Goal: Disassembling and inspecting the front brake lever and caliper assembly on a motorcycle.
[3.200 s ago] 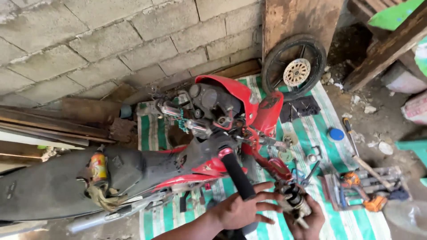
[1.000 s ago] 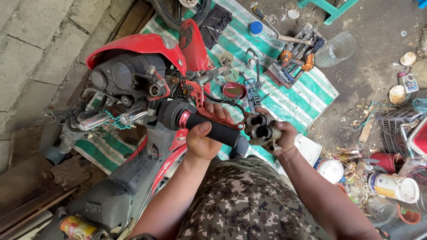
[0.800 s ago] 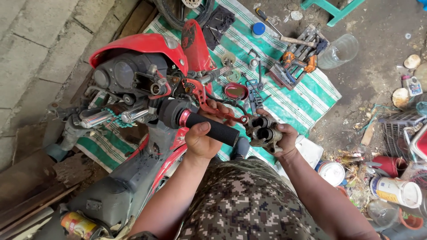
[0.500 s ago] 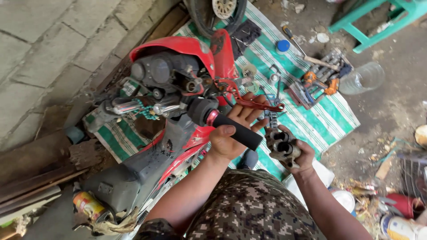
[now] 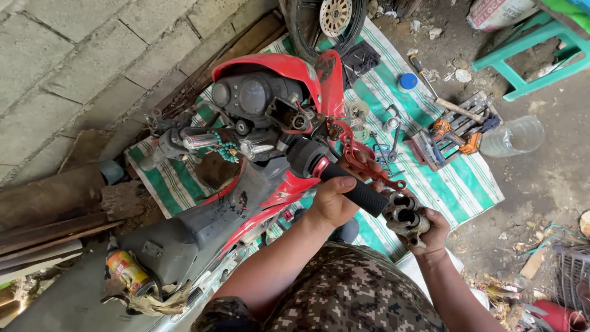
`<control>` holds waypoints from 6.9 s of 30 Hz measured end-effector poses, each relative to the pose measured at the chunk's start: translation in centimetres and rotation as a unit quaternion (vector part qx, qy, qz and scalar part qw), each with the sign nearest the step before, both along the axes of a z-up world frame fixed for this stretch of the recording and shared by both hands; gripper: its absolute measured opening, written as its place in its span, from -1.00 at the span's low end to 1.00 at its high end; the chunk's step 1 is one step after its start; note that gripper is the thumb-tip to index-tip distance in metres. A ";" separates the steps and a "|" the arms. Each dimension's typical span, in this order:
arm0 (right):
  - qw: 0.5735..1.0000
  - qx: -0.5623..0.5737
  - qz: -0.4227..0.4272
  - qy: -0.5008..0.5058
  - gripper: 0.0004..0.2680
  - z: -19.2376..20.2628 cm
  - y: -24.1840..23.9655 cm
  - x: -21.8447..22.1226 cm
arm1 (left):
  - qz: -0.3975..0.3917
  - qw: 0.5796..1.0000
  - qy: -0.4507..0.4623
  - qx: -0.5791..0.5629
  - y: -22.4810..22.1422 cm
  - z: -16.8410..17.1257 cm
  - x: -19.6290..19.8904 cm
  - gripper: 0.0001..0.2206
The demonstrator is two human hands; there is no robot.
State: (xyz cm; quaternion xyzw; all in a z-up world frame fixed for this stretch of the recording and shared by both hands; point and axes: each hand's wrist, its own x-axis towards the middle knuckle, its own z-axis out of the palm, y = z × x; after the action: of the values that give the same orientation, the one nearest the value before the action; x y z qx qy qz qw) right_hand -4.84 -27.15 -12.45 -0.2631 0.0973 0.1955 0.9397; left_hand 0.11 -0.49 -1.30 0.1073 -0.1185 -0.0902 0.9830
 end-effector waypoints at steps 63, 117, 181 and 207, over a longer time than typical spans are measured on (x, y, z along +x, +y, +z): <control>0.738 -0.434 -0.475 -0.201 -0.57 8.2 17.7 1.8 | -0.131 0.967 0.036 0.215 0.8 3.4 -2.3 -0.59; 0.975 0.188 -0.106 0.054 -0.74 6.7 7.4 1.5 | -0.126 0.971 0.010 0.201 0.3 1.3 -2.0 -0.58; 0.995 0.013 -0.044 -0.089 -0.31 11.6 9.1 6.6 | -0.059 0.994 -0.052 0.069 4.7 5.9 -0.2 -0.47; 0.975 0.018 0.048 -0.215 -0.36 9.7 5.3 10.8 | 0.044 0.989 0.063 0.130 2.8 7.8 -2.1 -0.59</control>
State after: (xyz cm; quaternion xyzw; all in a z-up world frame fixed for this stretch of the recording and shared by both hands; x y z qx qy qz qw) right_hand 5.92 -21.86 -2.74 -0.2867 -0.1235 0.1805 0.9327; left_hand -1.97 2.35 6.50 0.2336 -0.0388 -0.0678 0.9692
